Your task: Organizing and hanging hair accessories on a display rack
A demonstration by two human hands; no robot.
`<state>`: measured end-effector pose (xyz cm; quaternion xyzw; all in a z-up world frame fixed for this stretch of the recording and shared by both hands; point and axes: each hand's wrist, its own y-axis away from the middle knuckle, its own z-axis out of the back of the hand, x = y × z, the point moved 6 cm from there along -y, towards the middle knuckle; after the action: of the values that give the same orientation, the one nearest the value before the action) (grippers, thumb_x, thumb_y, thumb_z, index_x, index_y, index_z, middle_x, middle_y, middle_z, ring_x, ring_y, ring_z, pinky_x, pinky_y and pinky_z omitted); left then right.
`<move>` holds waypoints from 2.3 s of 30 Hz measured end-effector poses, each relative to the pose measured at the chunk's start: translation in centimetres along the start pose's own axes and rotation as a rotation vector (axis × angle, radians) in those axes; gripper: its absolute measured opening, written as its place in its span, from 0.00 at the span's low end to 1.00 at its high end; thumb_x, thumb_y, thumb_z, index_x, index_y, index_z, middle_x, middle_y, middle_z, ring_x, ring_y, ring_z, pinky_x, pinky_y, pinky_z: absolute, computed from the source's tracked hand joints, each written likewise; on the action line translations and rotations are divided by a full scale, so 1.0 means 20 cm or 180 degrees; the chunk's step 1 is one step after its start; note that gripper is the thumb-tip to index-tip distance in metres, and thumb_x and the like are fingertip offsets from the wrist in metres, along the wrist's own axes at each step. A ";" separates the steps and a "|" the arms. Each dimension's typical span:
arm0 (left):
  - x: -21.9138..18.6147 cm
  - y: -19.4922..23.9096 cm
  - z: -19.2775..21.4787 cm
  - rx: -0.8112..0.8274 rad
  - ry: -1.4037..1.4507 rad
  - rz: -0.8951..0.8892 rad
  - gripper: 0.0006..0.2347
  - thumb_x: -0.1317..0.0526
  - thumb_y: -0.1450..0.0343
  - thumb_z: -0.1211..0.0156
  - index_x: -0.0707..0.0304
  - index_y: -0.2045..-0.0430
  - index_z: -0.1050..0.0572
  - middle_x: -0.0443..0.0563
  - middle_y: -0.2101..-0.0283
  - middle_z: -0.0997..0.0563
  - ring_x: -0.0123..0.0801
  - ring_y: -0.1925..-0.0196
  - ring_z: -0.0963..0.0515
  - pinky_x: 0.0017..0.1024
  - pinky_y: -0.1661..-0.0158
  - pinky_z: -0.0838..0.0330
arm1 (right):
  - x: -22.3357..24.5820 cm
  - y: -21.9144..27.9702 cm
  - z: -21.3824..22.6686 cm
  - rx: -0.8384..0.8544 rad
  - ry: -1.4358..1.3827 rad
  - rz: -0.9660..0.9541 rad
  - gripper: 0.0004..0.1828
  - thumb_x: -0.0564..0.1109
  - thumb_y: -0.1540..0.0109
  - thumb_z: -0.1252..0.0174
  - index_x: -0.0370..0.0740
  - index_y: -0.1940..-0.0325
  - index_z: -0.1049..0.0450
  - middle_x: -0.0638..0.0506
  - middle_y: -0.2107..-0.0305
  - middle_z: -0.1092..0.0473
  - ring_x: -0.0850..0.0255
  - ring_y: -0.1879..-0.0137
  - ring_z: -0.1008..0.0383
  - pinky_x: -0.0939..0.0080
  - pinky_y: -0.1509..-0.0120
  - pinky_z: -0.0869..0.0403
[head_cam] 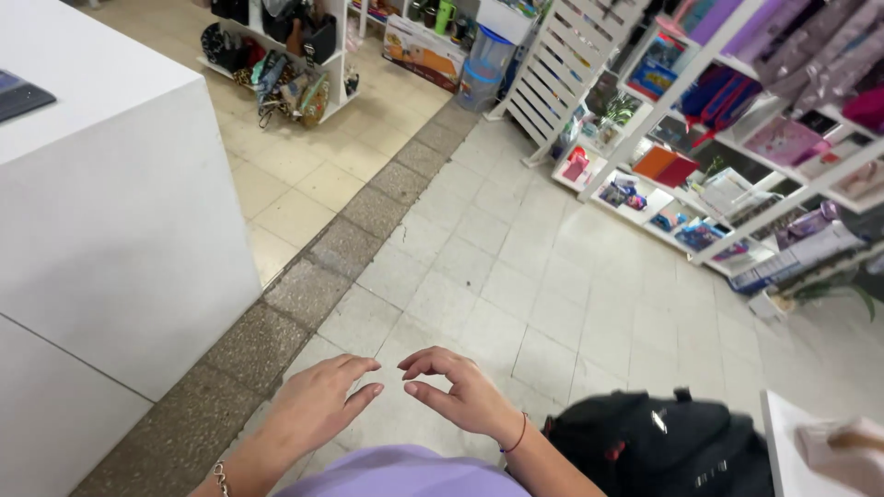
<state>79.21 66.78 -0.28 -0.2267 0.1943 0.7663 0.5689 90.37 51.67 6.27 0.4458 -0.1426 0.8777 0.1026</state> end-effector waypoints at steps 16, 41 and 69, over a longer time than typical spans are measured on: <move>1.14 -1.19 0.82 -0.0471 0.0294 0.1828 0.21 0.38 0.28 0.55 0.34 0.42 0.27 0.32 0.38 0.24 0.36 0.40 0.21 0.41 0.42 0.28 | -0.54 -2.00 0.25 0.0865 -0.0292 0.1110 0.07 0.47 0.32 0.42 0.43 0.55 0.25 0.45 0.54 0.24 0.54 0.47 0.22 0.55 0.42 0.26; 2.51 -3.47 1.83 -0.0604 -0.0074 0.1997 0.16 0.46 0.24 0.52 0.46 0.45 0.28 0.43 0.46 0.22 0.42 0.47 0.22 0.47 0.54 0.27 | -1.24 -5.17 0.54 0.2031 -0.0396 0.1480 0.06 0.46 0.34 0.40 0.42 0.57 0.24 0.47 0.53 0.23 0.57 0.46 0.21 0.60 0.42 0.24; 4.50 -2.91 3.44 -0.2582 0.0000 0.4568 0.16 0.46 0.26 0.50 0.43 0.46 0.26 0.40 0.46 0.20 0.40 0.44 0.22 0.46 0.52 0.25 | -0.32 -7.47 -1.51 0.3981 -0.1267 0.3114 0.07 0.47 0.34 0.40 0.42 0.57 0.25 0.45 0.52 0.23 0.57 0.49 0.20 0.60 0.45 0.22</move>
<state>103.86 191.62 2.78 -0.2354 0.0000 0.9541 -0.1852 117.31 201.87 7.76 0.4555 0.1794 0.6449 -0.5868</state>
